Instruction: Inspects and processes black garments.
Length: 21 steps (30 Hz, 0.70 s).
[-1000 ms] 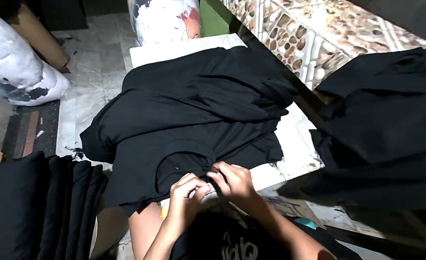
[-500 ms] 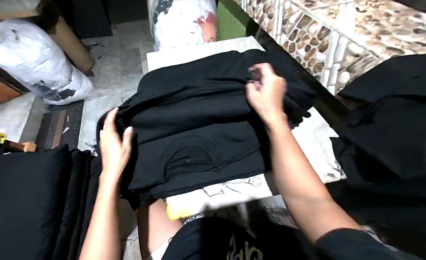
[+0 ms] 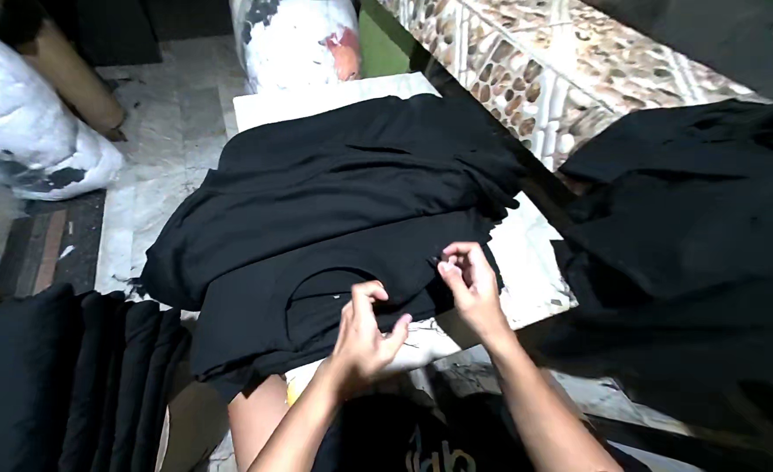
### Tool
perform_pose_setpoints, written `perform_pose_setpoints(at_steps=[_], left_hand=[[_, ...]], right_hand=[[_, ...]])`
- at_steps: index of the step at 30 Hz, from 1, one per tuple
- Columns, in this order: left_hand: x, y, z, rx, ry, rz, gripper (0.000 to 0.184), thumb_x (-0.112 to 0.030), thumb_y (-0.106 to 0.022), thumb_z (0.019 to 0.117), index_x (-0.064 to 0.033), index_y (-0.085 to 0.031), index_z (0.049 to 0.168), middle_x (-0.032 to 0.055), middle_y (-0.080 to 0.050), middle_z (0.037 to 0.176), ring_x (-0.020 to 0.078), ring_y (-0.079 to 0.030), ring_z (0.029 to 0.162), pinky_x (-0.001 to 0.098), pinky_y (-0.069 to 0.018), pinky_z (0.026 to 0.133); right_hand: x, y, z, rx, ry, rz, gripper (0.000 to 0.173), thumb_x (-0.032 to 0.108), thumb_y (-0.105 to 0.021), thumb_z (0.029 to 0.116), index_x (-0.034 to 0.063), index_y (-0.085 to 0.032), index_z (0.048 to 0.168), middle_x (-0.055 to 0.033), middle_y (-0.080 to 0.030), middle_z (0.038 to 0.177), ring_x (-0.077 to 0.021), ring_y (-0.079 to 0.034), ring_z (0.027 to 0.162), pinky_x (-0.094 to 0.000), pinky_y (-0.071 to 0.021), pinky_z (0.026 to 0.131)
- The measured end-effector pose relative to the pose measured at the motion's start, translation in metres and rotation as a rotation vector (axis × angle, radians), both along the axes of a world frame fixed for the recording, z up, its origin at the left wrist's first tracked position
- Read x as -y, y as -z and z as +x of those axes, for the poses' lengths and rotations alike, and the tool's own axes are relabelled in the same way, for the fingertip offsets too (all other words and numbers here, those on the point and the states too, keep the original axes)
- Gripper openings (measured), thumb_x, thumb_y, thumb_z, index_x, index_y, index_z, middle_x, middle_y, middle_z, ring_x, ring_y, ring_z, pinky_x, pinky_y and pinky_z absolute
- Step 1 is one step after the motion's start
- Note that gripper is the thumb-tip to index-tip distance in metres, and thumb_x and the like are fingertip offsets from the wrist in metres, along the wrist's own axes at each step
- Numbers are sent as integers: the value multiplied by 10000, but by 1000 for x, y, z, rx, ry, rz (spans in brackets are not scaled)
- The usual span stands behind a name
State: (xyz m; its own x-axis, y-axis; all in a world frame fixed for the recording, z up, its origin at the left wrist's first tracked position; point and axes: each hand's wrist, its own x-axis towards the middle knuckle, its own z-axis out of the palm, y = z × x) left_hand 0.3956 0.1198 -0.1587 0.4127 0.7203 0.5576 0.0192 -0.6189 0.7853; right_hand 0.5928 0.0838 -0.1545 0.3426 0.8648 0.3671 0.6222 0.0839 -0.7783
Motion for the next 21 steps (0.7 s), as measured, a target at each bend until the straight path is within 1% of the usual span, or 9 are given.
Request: perform_pose_setpoints(at_steps=[2, 4, 6, 8, 11, 15, 17, 19, 21], left_hand=[[-10, -2, -1, 62, 15, 21, 401, 2, -684, 849, 154, -533, 1188, 245, -687, 1121, 128, -681, 1055, 224, -508, 959], [-17, 4, -1, 171, 18, -35, 191, -1, -704, 872, 107, -720, 1029, 147, -756, 970, 83, -702, 917, 207, -540, 879], [-16, 3, -6, 260, 55, -165, 95, -35, -641, 944, 28, -684, 887, -4, -709, 854, -43, -648, 839, 141, -535, 804], [-11, -3, -13, 253, 114, -242, 198, -99, -504, 1032, -58, -547, 843, -92, -548, 806, -101, -523, 793, 100, -448, 744], [-6, -2, -22, 191, 180, -198, 311, -207, -503, 1051, -15, -564, 816, -12, -558, 820, -42, -537, 848, 120, -445, 798], [-4, 0, -27, 80, 127, -74, 329, -202, -544, 1025, 15, -589, 781, 78, -606, 835, 42, -586, 896, 147, -461, 871], [3, 1, -26, -98, 17, 144, 335, -189, -549, 1006, 0, -641, 746, 138, -673, 851, 187, -652, 896, 265, -511, 891], [21, 8, -18, -411, -106, 442, 237, -134, -611, 955, -29, -702, 763, 180, -732, 902, 320, -734, 918, 476, -564, 924], [38, 16, -8, -672, -181, 522, 117, -49, -651, 874, -9, -745, 816, 240, -747, 1019, 392, -741, 1004, 560, -572, 883]], right_hand=[[18, 4, -8, -26, 30, 37, 320, 219, -522, 1009, -74, -562, 1132, 48, -518, 795, 90, -450, 659, -92, -406, 620], [30, 7, -20, 45, 44, 96, 350, 263, -545, 1016, -66, -576, 1132, 20, -536, 768, 61, -468, 636, -110, -420, 601], [38, 9, -35, 186, 46, 164, 378, 301, -546, 1031, -58, -592, 1139, -54, -566, 740, -37, -511, 610, -185, -447, 571], [42, 13, -51, 315, 52, 230, 341, 305, -555, 1023, -22, -618, 1098, -95, -622, 736, -118, -577, 604, -245, -479, 553], [37, 16, -71, 481, 82, 316, 325, 320, -515, 1044, 21, -640, 1018, -99, -627, 719, -163, -570, 592, -255, -446, 545], [21, 2, -68, 517, 117, 286, 340, 266, -512, 1045, -8, -704, 986, -124, -712, 751, -192, -652, 578, -310, -486, 508], [13, -10, -63, 473, 99, 201, 348, 311, -587, 1001, -17, -706, 991, -113, -698, 737, -186, -625, 562, -321, -473, 498], [7, -29, -64, 461, 12, -95, 472, 450, -693, 902, -21, -694, 935, -129, -657, 701, -264, -628, 585, -432, -487, 527], [-6, -51, -69, 497, -122, -570, 443, 388, -712, 941, -55, -691, 946, -233, -677, 791, -427, -688, 794, -591, -495, 693]])
